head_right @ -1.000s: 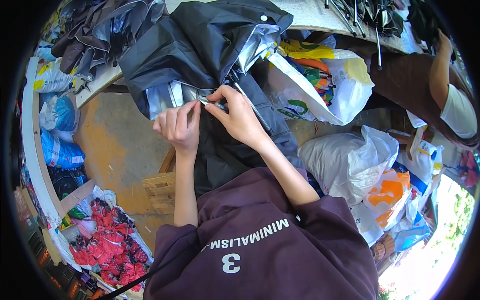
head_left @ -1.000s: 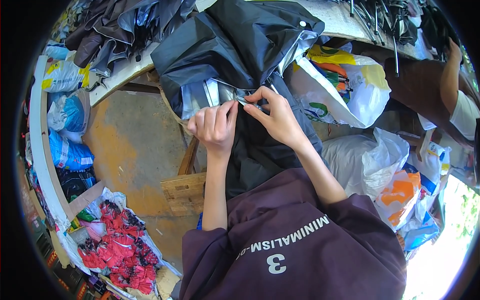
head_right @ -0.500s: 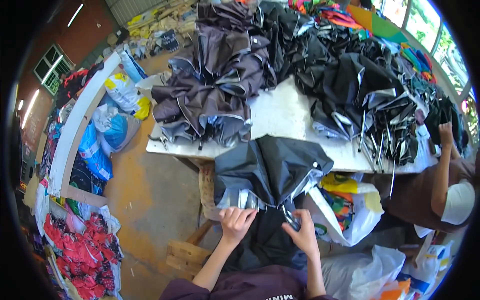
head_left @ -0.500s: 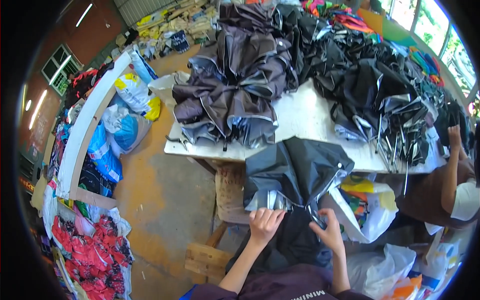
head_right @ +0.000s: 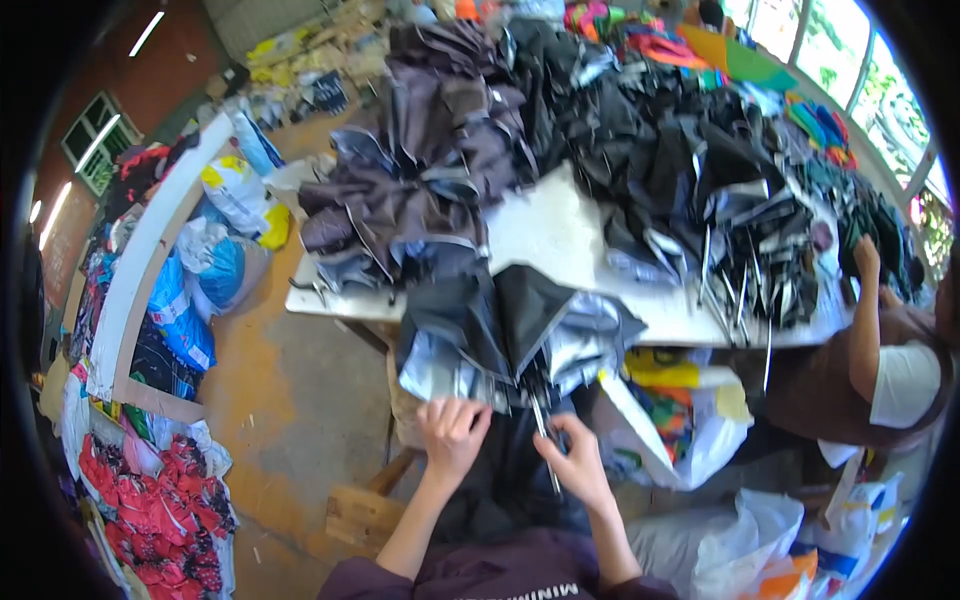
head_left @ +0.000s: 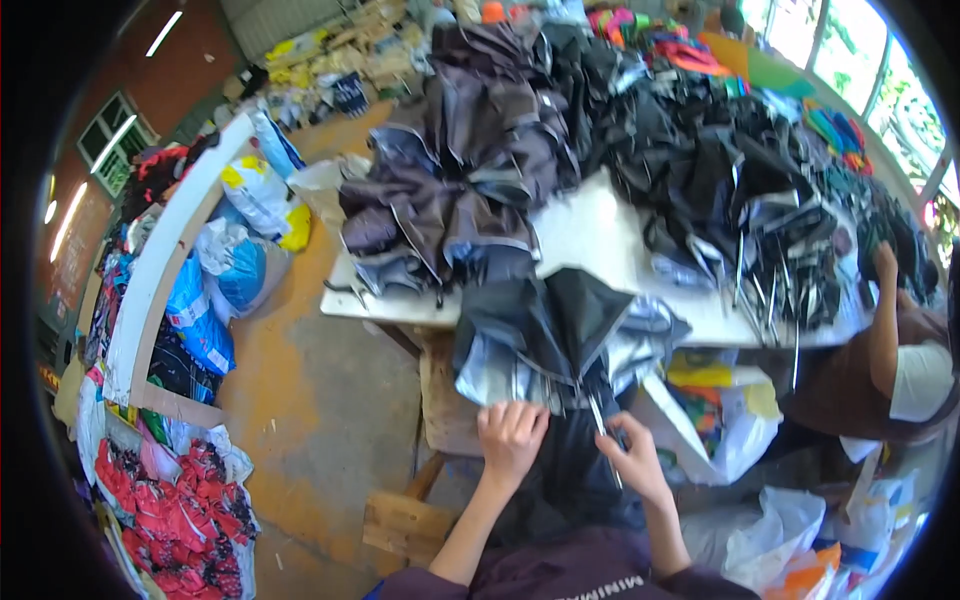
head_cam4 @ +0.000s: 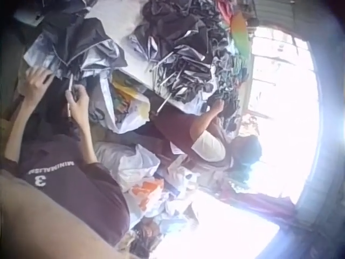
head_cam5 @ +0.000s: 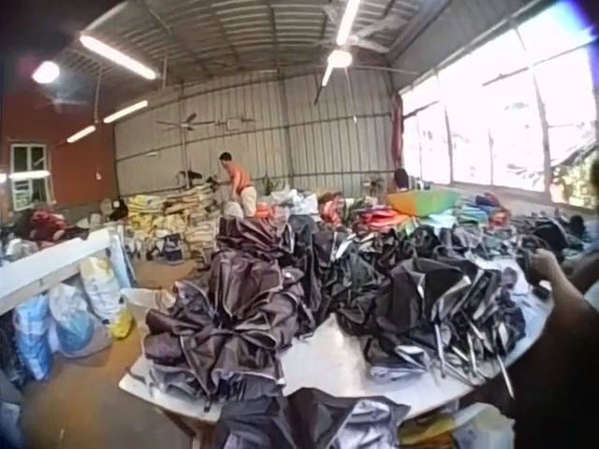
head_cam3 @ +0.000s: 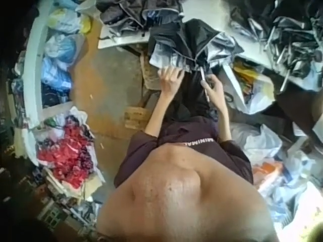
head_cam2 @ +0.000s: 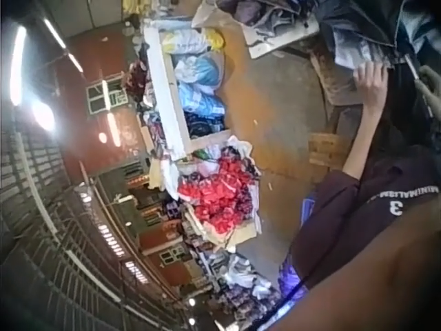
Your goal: Assembling the canopy fabric to the umbrella frame and securing parts.
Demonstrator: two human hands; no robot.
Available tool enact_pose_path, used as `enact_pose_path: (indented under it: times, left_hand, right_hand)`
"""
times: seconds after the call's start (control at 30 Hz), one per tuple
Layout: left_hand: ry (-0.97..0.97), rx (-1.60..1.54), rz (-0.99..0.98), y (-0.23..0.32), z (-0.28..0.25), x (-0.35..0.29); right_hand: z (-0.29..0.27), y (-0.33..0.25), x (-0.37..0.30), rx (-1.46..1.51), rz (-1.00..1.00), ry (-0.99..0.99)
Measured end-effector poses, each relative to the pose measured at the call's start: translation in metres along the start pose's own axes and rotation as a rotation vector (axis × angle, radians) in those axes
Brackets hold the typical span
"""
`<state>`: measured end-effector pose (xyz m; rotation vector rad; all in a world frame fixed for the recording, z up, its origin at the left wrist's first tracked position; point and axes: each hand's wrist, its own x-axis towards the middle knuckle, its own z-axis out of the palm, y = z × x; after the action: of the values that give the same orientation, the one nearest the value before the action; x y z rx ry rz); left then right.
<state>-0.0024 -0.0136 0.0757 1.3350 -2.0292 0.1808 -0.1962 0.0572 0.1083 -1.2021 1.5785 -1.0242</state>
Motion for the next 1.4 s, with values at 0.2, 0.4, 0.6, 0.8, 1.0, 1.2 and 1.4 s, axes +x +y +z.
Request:
enact_pose_path:
  times: [0.2,0.4,0.6,0.8,1.0,1.2,1.4]
  left_hand:
    - [-0.033,-0.056,-0.005,-0.002,-0.007,0.006]
    - [-0.049,-0.343,-0.076,0.014,-0.007,-0.027]
    - [-0.254,-0.472,-0.294,0.006,0.020,-0.054]
    - [-0.293,-0.599,-0.490,0.009,0.041,-0.046]
    - [-0.295,-0.720,-0.559,0.006,0.048,-0.046]
    - [-0.281,-0.834,-0.609,0.008,0.042,-0.048]
    - [-0.274,-0.799,-0.590,0.003,0.047,-0.055]
  right_hand:
    - [0.006,-0.015,0.013,0.088,0.003,0.041]
    - [0.006,-0.003,0.008,0.096,0.089,0.063]
    - [0.011,0.000,-0.002,0.085,0.124,0.070]
    - [0.012,0.003,-0.003,0.088,0.109,0.085]
    - [0.013,0.012,-0.001,0.096,0.100,0.101]
    - [0.017,0.028,-0.002,0.066,0.066,0.117]
    - [0.032,0.057,-0.002,-0.047,-0.014,0.208]
